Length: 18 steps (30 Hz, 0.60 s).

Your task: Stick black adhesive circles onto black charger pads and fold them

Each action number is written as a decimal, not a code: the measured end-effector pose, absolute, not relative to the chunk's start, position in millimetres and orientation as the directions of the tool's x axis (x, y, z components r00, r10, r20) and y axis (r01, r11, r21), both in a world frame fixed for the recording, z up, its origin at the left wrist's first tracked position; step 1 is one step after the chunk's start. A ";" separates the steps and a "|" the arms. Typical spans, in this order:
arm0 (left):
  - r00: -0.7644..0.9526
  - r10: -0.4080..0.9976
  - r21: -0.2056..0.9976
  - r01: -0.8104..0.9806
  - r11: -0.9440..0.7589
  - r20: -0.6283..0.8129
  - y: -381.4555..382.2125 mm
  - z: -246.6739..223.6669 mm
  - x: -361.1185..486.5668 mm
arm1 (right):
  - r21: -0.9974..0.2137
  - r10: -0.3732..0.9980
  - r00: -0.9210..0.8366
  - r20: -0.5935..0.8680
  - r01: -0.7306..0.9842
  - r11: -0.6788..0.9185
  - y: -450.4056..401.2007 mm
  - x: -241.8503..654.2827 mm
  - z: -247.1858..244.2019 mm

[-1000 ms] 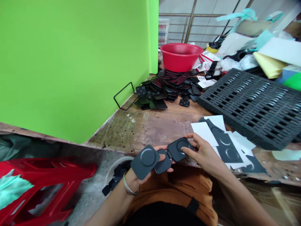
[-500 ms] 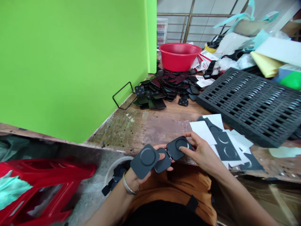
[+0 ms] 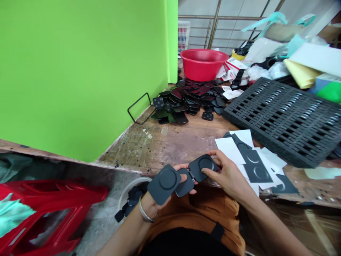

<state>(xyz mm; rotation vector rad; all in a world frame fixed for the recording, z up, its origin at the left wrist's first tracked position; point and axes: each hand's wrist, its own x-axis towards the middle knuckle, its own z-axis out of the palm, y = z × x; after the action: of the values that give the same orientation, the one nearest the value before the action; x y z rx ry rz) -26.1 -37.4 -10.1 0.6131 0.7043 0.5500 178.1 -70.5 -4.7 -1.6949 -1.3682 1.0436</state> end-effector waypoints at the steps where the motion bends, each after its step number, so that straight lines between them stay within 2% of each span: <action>1: 0.637 0.643 0.673 -0.253 0.695 -0.425 -37.8 -9.8 -26.3 | -0.881 0.982 0.125 -0.141 0.437 -0.182 -71.3 177.3 -5.3; 5: 0.607 0.652 0.676 -0.241 0.696 -0.455 -39.6 -10.2 -26.7 | -0.759 0.985 0.171 -0.011 0.640 -0.119 -77.2 172.8 -8.1; 10: 0.571 0.699 0.733 -0.231 0.640 -0.430 -43.6 -11.1 -20.2 | -0.536 0.952 0.131 0.275 0.844 0.038 -84.3 165.8 -15.8; 13: 0.533 0.724 0.733 -0.255 0.631 -0.438 -46.4 -11.3 -13.1 | -0.576 0.905 0.232 0.358 0.817 0.019 -84.7 162.7 -22.0; 16: 0.505 0.739 0.725 -0.280 0.629 -0.446 -48.2 -11.4 -7.5 | -0.648 0.852 0.370 0.371 0.760 -0.049 -83.9 161.8 -23.8; 18: 0.506 0.742 0.725 -0.288 0.626 -0.440 -48.9 -11.2 -5.3 | -0.659 0.839 0.393 0.376 0.750 -0.056 -84.0 162.4 -20.9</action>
<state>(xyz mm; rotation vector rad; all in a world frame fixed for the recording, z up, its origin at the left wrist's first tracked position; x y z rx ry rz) -5.3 -48.9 -11.2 0.6304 0.8190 0.6728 162.4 -84.0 -20.9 -1.8217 -1.3781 0.1355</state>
